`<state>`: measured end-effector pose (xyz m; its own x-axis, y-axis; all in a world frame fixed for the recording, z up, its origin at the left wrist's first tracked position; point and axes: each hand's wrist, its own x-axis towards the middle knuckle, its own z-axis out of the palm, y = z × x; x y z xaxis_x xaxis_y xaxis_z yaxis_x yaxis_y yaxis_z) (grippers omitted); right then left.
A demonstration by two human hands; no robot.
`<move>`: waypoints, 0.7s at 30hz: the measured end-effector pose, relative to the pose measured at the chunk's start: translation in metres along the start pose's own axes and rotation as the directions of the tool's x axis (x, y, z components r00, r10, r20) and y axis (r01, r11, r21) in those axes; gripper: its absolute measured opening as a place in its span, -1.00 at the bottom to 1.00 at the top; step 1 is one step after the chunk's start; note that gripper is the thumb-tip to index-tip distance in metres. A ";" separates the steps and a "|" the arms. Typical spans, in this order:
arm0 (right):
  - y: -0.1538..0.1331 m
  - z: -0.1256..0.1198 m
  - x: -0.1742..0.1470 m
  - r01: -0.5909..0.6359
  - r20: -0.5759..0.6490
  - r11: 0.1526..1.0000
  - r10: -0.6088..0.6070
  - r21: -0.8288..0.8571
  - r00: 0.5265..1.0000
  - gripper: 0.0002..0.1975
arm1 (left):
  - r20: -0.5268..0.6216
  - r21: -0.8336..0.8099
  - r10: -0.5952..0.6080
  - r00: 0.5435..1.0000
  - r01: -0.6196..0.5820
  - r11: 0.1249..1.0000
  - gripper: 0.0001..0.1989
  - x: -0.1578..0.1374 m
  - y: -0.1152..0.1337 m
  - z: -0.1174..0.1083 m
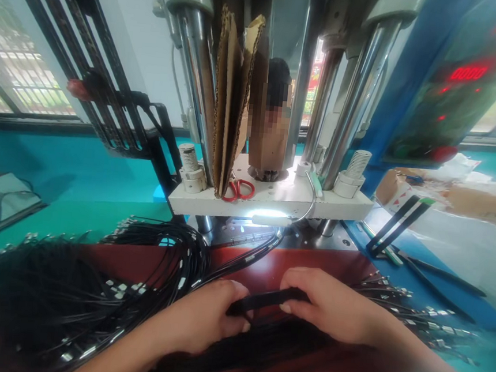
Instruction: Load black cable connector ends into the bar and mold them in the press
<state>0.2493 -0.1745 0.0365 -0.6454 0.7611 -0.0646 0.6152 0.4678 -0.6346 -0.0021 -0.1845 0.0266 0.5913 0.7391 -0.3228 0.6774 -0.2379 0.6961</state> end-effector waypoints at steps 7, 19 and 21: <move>0.000 -0.005 -0.005 0.059 -0.089 0.983 -0.075 -0.174 0.993 -0.73 | 0.011 -0.175 0.072 0.997 -0.069 0.982 -0.85 -0.008 0.006 -0.015; 0.048 -0.011 -0.050 -0.213 -0.411 0.767 -0.072 -0.605 0.909 -0.61 | 0.151 -0.584 0.088 0.985 0.017 0.811 -0.83 -0.005 -0.005 -0.017; 0.048 -0.018 -0.056 -0.279 -0.470 0.749 -0.049 -0.601 0.881 -0.64 | 0.158 -0.620 0.108 0.981 0.013 0.784 -0.80 -0.006 -0.005 -0.018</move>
<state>0.3231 -0.1860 0.0231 -0.3862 0.8590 0.3361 0.9129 0.4081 0.0060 -0.0169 -0.1766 0.0362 0.7228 0.6000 -0.3427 0.2676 0.2143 0.9394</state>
